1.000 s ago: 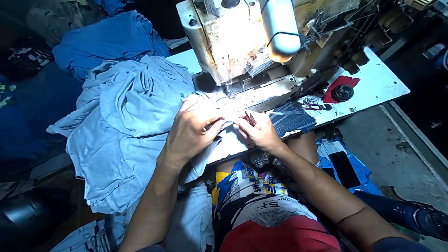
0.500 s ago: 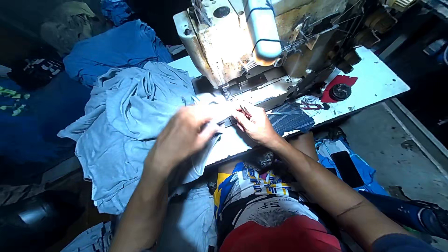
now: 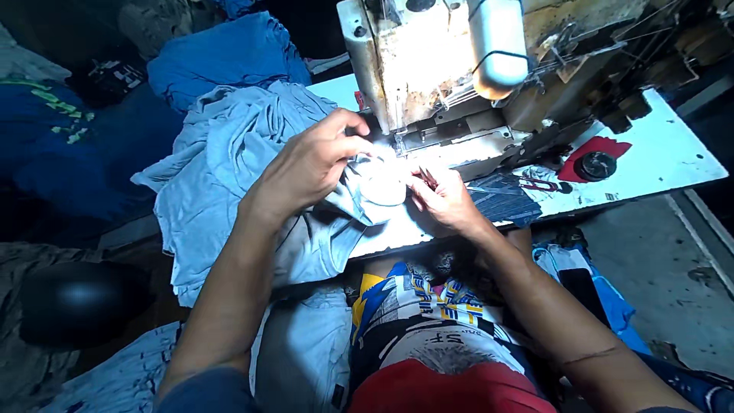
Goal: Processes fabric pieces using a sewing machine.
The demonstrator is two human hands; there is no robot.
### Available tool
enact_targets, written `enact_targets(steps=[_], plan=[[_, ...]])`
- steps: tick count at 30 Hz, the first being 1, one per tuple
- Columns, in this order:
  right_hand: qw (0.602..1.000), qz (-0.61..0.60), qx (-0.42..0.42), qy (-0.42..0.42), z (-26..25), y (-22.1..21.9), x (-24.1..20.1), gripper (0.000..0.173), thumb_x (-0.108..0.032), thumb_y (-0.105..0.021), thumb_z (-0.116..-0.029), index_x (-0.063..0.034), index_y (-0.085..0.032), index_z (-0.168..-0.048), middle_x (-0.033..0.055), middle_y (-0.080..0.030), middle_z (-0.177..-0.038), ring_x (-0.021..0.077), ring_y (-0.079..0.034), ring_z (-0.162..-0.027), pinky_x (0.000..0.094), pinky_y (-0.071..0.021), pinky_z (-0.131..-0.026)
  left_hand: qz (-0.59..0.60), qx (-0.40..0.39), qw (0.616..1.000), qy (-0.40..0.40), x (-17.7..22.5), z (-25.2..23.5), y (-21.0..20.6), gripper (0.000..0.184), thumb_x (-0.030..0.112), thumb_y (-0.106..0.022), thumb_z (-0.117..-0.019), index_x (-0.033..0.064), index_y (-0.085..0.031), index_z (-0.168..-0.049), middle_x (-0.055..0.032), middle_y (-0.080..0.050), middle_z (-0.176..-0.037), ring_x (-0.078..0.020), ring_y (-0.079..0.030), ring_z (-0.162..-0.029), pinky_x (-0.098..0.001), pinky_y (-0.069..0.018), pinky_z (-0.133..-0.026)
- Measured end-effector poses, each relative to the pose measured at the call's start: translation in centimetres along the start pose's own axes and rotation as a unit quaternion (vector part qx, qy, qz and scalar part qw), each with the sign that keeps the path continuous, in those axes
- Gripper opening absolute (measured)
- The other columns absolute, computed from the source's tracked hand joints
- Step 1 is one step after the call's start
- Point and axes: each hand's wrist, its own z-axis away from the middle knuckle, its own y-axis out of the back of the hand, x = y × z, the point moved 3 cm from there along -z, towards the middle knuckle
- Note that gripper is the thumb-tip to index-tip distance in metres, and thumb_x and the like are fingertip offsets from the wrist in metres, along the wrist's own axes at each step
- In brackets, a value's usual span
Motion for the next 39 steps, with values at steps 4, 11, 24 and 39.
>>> enact_targets(steps=[4,11,24,39], plan=[[1.0,-0.017,-0.013,-0.005,-0.1,0.1,-0.3,0.016,-0.013,-0.057,-0.1056,-0.0061,-0.065,-0.117,0.0061,-0.062,-0.07,0.0142,-0.056,-0.048,0.0278,-0.0495,-0.043,-0.008,-0.092,0.996,-0.012,-1.8,-1.9,-2.0,0.033,0.012,-0.05,-0.1039,0.0242,-0.072,-0.126,-0.0027,-0.066,-0.129,-0.0157,-0.064,-0.12,-0.0379,-0.0536,-0.101],[0.998,-0.03,-0.057,0.011,-0.3,0.7,0.0,0.018,-0.013,-0.059,-0.1053,-0.0048,-0.067,-0.119,0.0068,-0.065,-0.074,0.0136,-0.055,-0.048,0.0267,-0.0499,-0.042,0.049,-0.112,0.992,-0.02,-2.5,0.1,-1.8,0.013,0.023,-0.063,-0.0932,0.0114,-0.069,-0.093,-0.0017,-0.062,-0.102,-0.0145,-0.062,-0.097,-0.0355,-0.0541,-0.084],[0.986,-0.106,-0.123,-0.036,0.1,1.4,1.0,0.018,-0.02,-0.057,-0.1068,-0.0053,-0.06,-0.116,0.01,-0.059,-0.066,0.0156,-0.053,-0.045,0.0266,-0.0465,-0.04,0.183,-0.09,0.964,0.169,-1.8,4.5,6.0,0.025,0.032,-0.076,-0.0864,0.022,-0.072,-0.109,0.0078,-0.071,-0.085,-0.0045,-0.063,-0.068,-0.0212,-0.0529,-0.057],[0.984,-0.107,-0.021,-0.144,-2.0,0.3,-2.1,0.019,-0.022,-0.057,-0.1067,-0.0036,-0.062,-0.102,0.0091,-0.063,-0.06,0.013,-0.052,-0.04,0.0241,-0.04,-0.037,0.098,0.043,0.985,0.135,1.1,3.8,6.9,0.03,0.013,-0.07,-0.0856,0.0132,-0.074,-0.116,0.0018,-0.07,-0.104,-0.0063,-0.068,-0.09,-0.0231,-0.0592,-0.079]])
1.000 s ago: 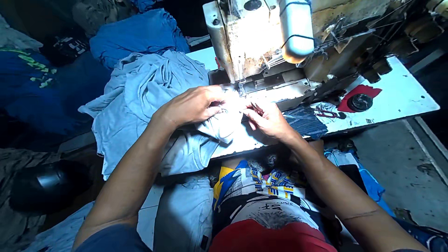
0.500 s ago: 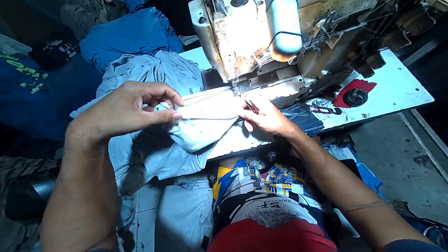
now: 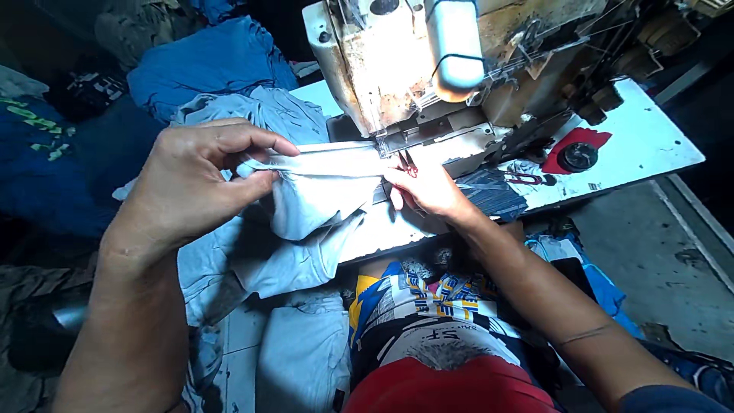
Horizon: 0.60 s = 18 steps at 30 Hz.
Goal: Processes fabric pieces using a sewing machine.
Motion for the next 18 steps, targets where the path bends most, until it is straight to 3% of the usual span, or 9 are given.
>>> enact_targets(steps=[2,4,6,10,13,16,18], plan=[[1.0,0.001,0.014,0.005,-0.8,0.1,0.6,0.018,-0.019,-0.059,-0.1052,-0.0028,-0.061,-0.097,0.0075,-0.064,-0.061,0.0126,-0.055,-0.043,0.0254,-0.0454,-0.041,-0.105,0.03,0.994,-0.012,0.0,0.0,-0.2,0.028,0.016,-0.065,-0.0891,0.0153,-0.076,-0.115,-0.0005,-0.066,-0.092,-0.0076,-0.059,-0.078,-0.026,-0.0493,-0.068],[0.999,-0.017,0.026,0.011,0.1,0.1,0.6,0.02,-0.02,-0.061,-0.1051,-0.0021,-0.06,-0.096,0.0088,-0.062,-0.058,0.0125,-0.051,-0.04,0.0238,-0.0406,-0.037,-0.205,0.041,0.978,-0.013,0.0,0.0,-0.6,0.028,0.015,-0.061,-0.094,0.0153,-0.076,-0.118,-0.0079,-0.06,-0.084,-0.0205,-0.055,-0.071,-0.0409,-0.0436,-0.063],[0.999,-0.036,0.028,0.006,0.7,-0.1,-0.3,0.016,-0.017,-0.061,-0.1046,-0.0023,-0.06,-0.098,0.0088,-0.06,-0.058,0.011,-0.049,-0.039,0.0217,-0.0369,-0.036,-0.262,0.038,0.964,-0.005,-0.2,0.0,-1.2,0.028,0.017,-0.058,-0.0969,0.0136,-0.075,-0.119,-0.0148,-0.059,-0.084,-0.0327,-0.057,-0.07,-0.0536,-0.0433,-0.06],[0.998,-0.06,0.027,-0.001,0.3,0.0,-0.3,0.017,-0.018,-0.062,-0.104,-0.0022,-0.06,-0.1,0.0094,-0.06,-0.058,0.0113,-0.05,-0.04,0.0217,-0.0383,-0.037,-0.229,0.045,0.972,0.004,-0.9,-0.2,-1.7,0.021,0.027,-0.067,-0.094,0.0168,-0.078,-0.109,-0.0082,-0.054,-0.087,-0.024,-0.052,-0.073,-0.0448,-0.0415,-0.063],[0.997,-0.071,0.026,-0.008,-0.9,-0.2,0.1,0.02,-0.019,-0.061,-0.1047,-0.0007,-0.064,-0.096,0.0084,-0.063,-0.058,0.01,-0.05,-0.039,0.0224,-0.0384,-0.037,-0.201,0.052,0.978,-0.002,-0.9,-0.6,-2.3,0.017,0.025,-0.07,-0.089,0.0138,-0.076,-0.1,-0.0114,-0.053,-0.103,-0.0261,-0.052,-0.09,-0.0451,-0.0428,-0.075],[0.997,-0.064,0.035,-0.033,-1.1,-0.5,-0.1,0.025,-0.02,-0.06,-0.1053,-0.0014,-0.061,-0.089,0.0073,-0.061,-0.057,0.0096,-0.048,-0.038,0.0228,-0.0381,-0.036,-0.157,0.073,0.984,-0.046,-1.5,-0.6,-2.4,0.013,0.019,-0.069,-0.0886,0.01,-0.073,-0.096,-0.0134,-0.053,-0.121,-0.0235,-0.052,-0.107,-0.0381,-0.0456,-0.09],[0.997,-0.058,0.043,-0.035,-1.1,-0.6,-0.1,0.027,-0.02,-0.061,-0.1048,-0.0012,-0.06,-0.085,0.007,-0.061,-0.056,0.0099,-0.049,-0.038,0.023,-0.0387,-0.036,-0.139,0.102,0.982,-0.072,-1.8,-0.5,-2.2,0.011,0.014,-0.069,-0.0901,0.0046,-0.071,-0.096,-0.0159,-0.058,-0.123,-0.0245,-0.056,-0.113,-0.0373,-0.0473,-0.097]])
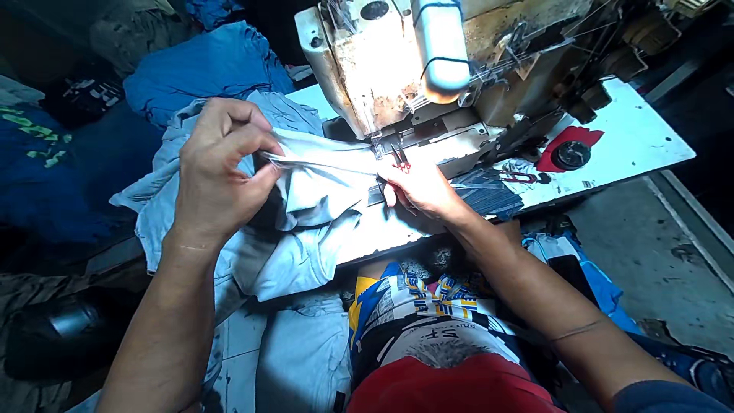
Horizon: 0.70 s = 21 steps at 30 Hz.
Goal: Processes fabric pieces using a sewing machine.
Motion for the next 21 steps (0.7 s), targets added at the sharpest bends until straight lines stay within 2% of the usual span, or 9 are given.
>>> enact_targets(steps=[4,8,11,14,15,17,18,19,21], plan=[[1.0,-0.007,0.002,0.014,0.1,-0.1,0.2,0.021,-0.017,-0.062,-0.1039,-0.0011,-0.061,-0.091,0.0066,-0.061,-0.056,0.009,-0.051,-0.04,0.0218,-0.0396,-0.038,-0.025,0.063,0.998,-0.007,-0.4,0.8,-0.2,0.007,0.003,-0.065,-0.0915,-0.0012,-0.069,-0.096,-0.0193,-0.065,-0.108,-0.0307,-0.061,-0.108,-0.0436,-0.0479,-0.095],[0.997,-0.014,-0.032,0.072,1.0,0.0,0.5,0.012,-0.012,-0.061,-0.1038,0.0008,-0.061,-0.105,0.0071,-0.06,-0.06,0.0107,-0.054,-0.045,0.023,-0.0461,-0.043,0.007,0.083,0.996,0.011,0.1,1.1,-0.4,0.01,0.008,-0.07,-0.089,0.0009,-0.068,-0.095,-0.0159,-0.064,-0.105,-0.0282,-0.059,-0.106,-0.0432,-0.0462,-0.094],[0.992,0.006,-0.069,0.11,2.9,0.5,0.9,0.014,-0.014,-0.06,-0.1051,-0.0026,-0.058,-0.112,0.0093,-0.056,-0.062,0.0133,-0.051,-0.044,0.0234,-0.0447,-0.039,0.055,0.08,0.995,0.006,1.1,0.9,-0.3,0.011,0.015,-0.073,-0.0871,0.007,-0.07,-0.093,-0.0119,-0.065,-0.119,-0.0266,-0.056,-0.118,-0.0441,-0.0415,-0.102],[0.987,0.03,-0.083,0.133,3.6,0.5,1.4,0.013,-0.015,-0.058,-0.1053,-0.0037,-0.059,-0.113,0.009,-0.056,-0.061,0.0149,-0.052,-0.044,0.0254,-0.0444,-0.038,0.116,0.059,0.991,-0.034,2.2,0.5,-0.8,0.01,0.014,-0.072,-0.0862,0.0081,-0.064,-0.088,-0.0148,-0.063,-0.136,-0.0324,-0.053,-0.132,-0.0504,-0.041,-0.111],[0.986,0.043,-0.083,0.137,3.7,0.4,1.5,0.014,-0.015,-0.058,-0.1056,-0.0038,-0.06,-0.113,0.0082,-0.057,-0.061,0.0148,-0.053,-0.045,0.0259,-0.0455,-0.039,0.148,0.048,0.987,-0.046,2.4,0.5,-1.2,0.011,0.014,-0.071,-0.087,0.0076,-0.062,-0.089,-0.0151,-0.064,-0.134,-0.0328,-0.055,-0.133,-0.0523,-0.0422,-0.113],[0.984,0.066,-0.076,0.147,4.0,0.3,1.7,0.015,-0.015,-0.058,-0.1058,-0.0027,-0.063,-0.114,0.0066,-0.059,-0.061,0.014,-0.054,-0.046,0.0265,-0.0468,-0.041,0.203,0.028,0.978,-0.047,2.6,0.5,-2.1,0.01,0.014,-0.069,-0.0886,0.0081,-0.062,-0.092,-0.0104,-0.072,-0.116,-0.0285,-0.065,-0.122,-0.055,-0.0449,-0.114],[0.983,0.076,-0.073,0.152,4.2,0.2,1.8,0.015,-0.014,-0.058,-0.1059,-0.0024,-0.063,-0.113,0.0057,-0.059,-0.062,0.0136,-0.055,-0.047,0.0267,-0.0478,-0.042,0.218,0.012,0.975,-0.044,2.7,0.5,-2.6,0.011,0.016,-0.069,-0.0899,0.0092,-0.061,-0.095,-0.006,-0.072,-0.105,-0.0229,-0.069,-0.112,-0.05,-0.0508,-0.108],[0.982,0.084,-0.071,0.156,4.4,0.2,2.0,0.015,-0.014,-0.057,-0.1061,-0.0025,-0.063,-0.112,0.005,-0.059,-0.063,0.013,-0.055,-0.048,0.0267,-0.0484,-0.043,0.234,-0.006,0.971,-0.044,2.9,0.5,-3.0,0.013,0.017,-0.068,-0.0905,0.0101,-0.061,-0.098,-0.0026,-0.069,-0.097,-0.0157,-0.068,-0.098,-0.0386,-0.0561,-0.091],[0.982,0.086,-0.058,0.16,4.9,0.2,2.4,0.014,-0.013,-0.057,-0.1058,-0.002,-0.063,-0.11,0.0045,-0.059,-0.063,0.0124,-0.056,-0.049,0.0268,-0.0499,-0.046,0.273,-0.041,0.96,-0.042,3.4,0.5,-3.6,0.014,0.015,-0.068,-0.0891,0.0105,-0.061,-0.1,0.0004,-0.067,-0.093,-0.0081,-0.065,-0.083,-0.0253,-0.0558,-0.07]])
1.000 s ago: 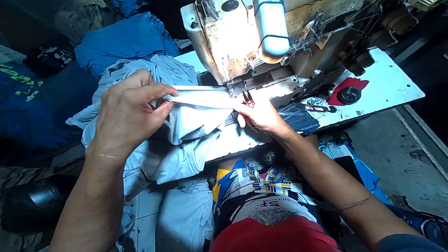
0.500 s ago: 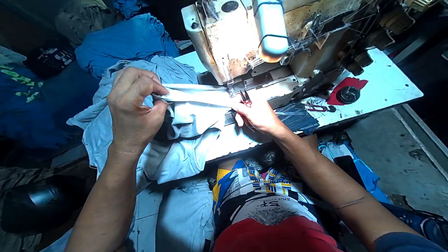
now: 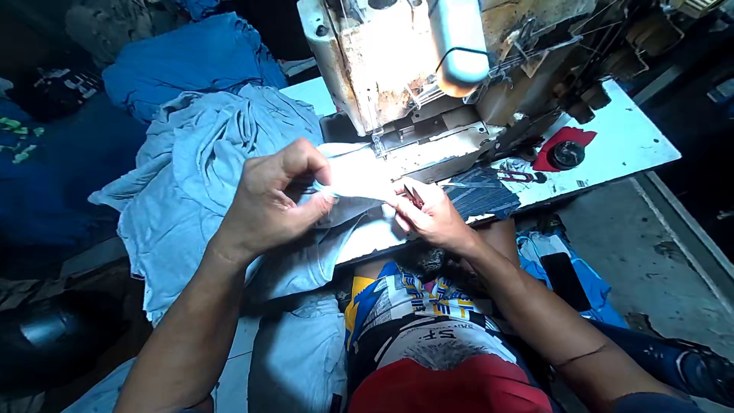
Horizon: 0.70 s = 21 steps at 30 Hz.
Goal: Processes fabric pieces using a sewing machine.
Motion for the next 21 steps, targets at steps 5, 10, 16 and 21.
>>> enact_targets(steps=[5,10,16,21], plan=[[0.998,-0.034,0.044,-0.021,1.1,-0.1,0.6,0.013,-0.01,-0.059,-0.1036,-0.0004,-0.065,-0.11,0.0052,-0.061,-0.063,0.0116,-0.057,-0.05,0.0256,-0.05,-0.047,-0.015,-0.007,1.0,0.003,-0.2,-0.2,-0.7,0.012,0.011,-0.069,-0.085,0.0097,-0.064,-0.096,0.0014,-0.068,-0.093,-0.0037,-0.064,-0.076,-0.0189,-0.0531,-0.062],[0.997,-0.04,0.059,-0.025,0.1,-0.1,0.6,0.012,-0.011,-0.061,-0.1032,-0.0006,-0.065,-0.109,0.005,-0.06,-0.061,0.0115,-0.055,-0.048,0.0251,-0.0481,-0.044,-0.053,0.01,0.998,-0.014,-1.3,-1.4,-0.1,0.013,0.014,-0.07,-0.0861,0.0074,-0.064,-0.096,-0.0012,-0.066,-0.092,-0.0078,-0.064,-0.083,-0.0248,-0.0539,-0.071],[0.996,-0.048,0.075,-0.023,-1.6,-0.1,0.9,0.012,-0.014,-0.06,-0.1043,-0.0036,-0.062,-0.11,0.0076,-0.057,-0.06,0.0151,-0.053,-0.045,0.0274,-0.0456,-0.04,-0.1,-0.004,0.995,-0.011,-1.7,-2.5,0.3,0.01,0.011,-0.069,-0.0847,0.0078,-0.068,-0.094,-0.0012,-0.064,-0.093,-0.0079,-0.061,-0.085,-0.0242,-0.0523,-0.073],[0.995,-0.04,0.079,-0.04,-1.9,-0.1,1.1,0.013,-0.016,-0.058,-0.1051,-0.0054,-0.06,-0.112,0.0093,-0.057,-0.061,0.0168,-0.052,-0.044,0.0279,-0.0449,-0.039,-0.218,-0.079,0.972,0.031,-2.3,-3.0,1.8,0.018,0.03,-0.07,-0.0905,0.0146,-0.07,-0.1,0.0023,-0.059,-0.082,-0.0104,-0.053,-0.073,-0.0333,-0.0441,-0.067]])
